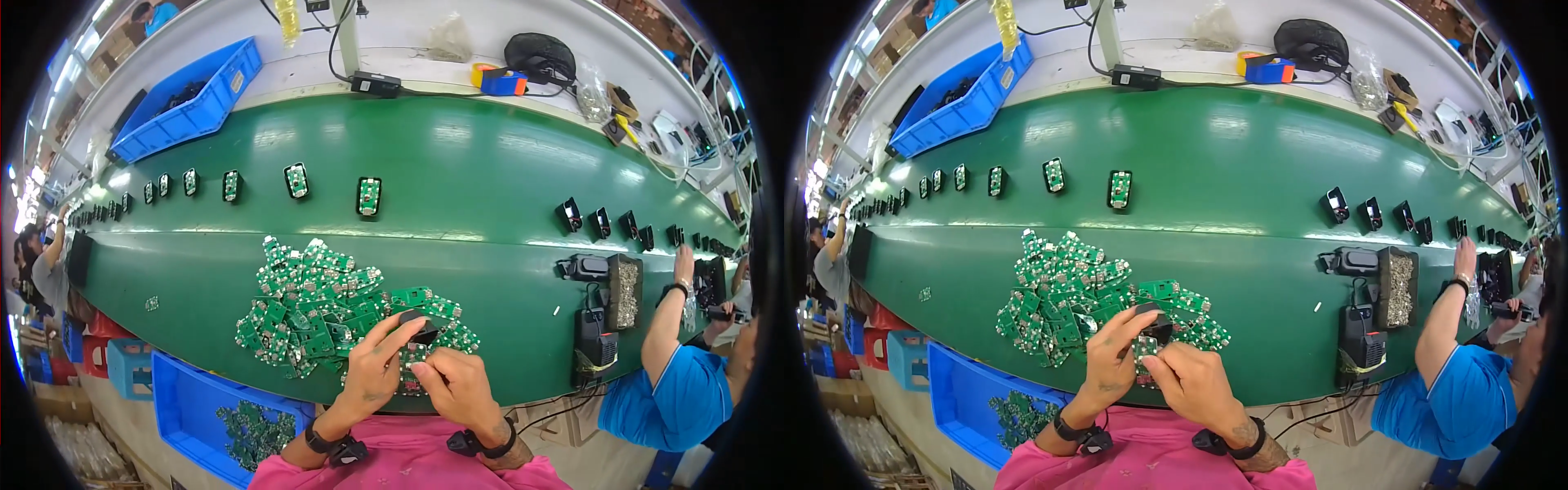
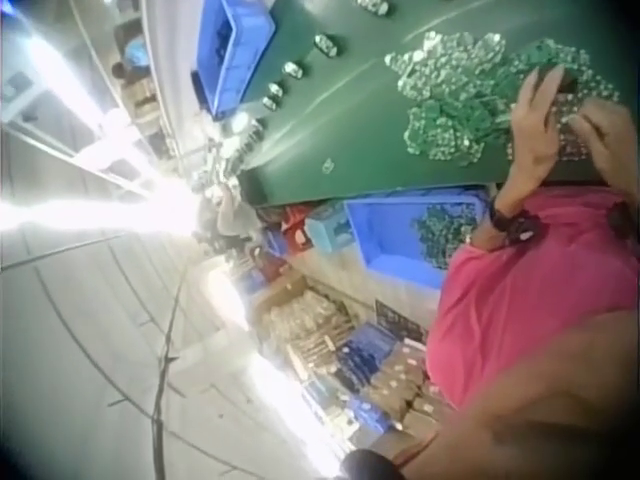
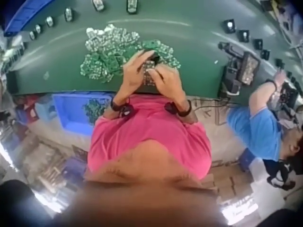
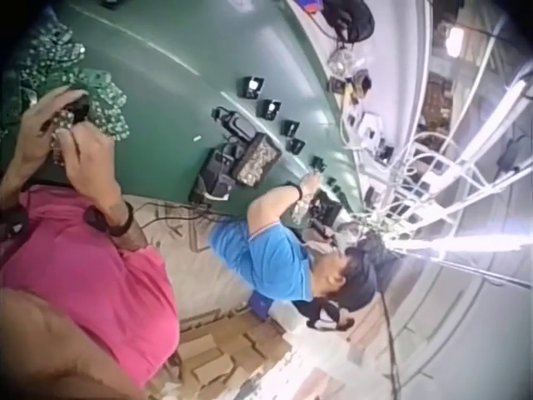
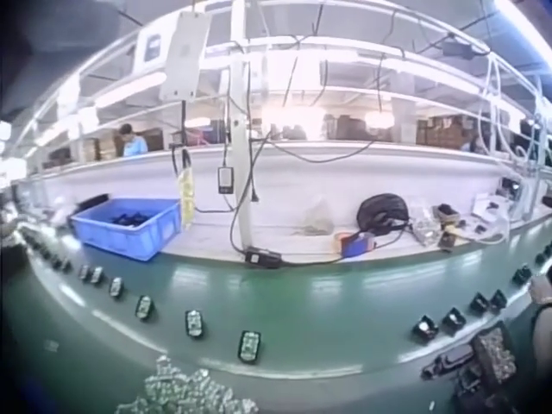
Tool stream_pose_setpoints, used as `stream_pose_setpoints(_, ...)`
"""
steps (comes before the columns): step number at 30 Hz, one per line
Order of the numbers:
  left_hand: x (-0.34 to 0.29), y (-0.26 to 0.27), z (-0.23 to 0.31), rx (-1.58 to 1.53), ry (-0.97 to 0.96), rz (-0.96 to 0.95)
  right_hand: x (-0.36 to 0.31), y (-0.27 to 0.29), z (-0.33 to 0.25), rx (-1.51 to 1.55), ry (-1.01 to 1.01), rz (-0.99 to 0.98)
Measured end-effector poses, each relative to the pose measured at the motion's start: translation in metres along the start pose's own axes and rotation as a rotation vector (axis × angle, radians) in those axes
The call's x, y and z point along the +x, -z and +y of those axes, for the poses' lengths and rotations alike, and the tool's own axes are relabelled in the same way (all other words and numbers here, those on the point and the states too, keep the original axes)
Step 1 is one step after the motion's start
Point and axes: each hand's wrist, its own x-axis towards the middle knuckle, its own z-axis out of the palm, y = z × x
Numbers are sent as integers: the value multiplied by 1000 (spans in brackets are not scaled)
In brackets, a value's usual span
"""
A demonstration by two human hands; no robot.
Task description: The person picks up a circuit board and a black plastic housing, fits the board into the housing, and presses them together by hand. They then place the assembled unit onto the green conveyor belt and repeat the process.
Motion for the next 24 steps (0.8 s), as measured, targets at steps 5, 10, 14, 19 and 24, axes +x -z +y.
stream_pose_setpoints(5, -7, 2, 7, -102, 115, 42, 5, -8, 1, 44, -70, 134)
stream_pose_setpoints(10, 0, 12, 14, -325, 351, -88, 7, 5, 15, 154, -83, 31)
stream_pose_setpoints(14, 1, 11, 11, -423, 274, -54, -9, 11, 38, 445, -237, 37)
stream_pose_setpoints(19, 1, 12, 13, -464, 304, -76, -10, 6, 39, 558, -284, 54)
stream_pose_setpoints(24, -1, 13, 10, -439, 289, -82, -10, 5, 38, 577, -307, 63)
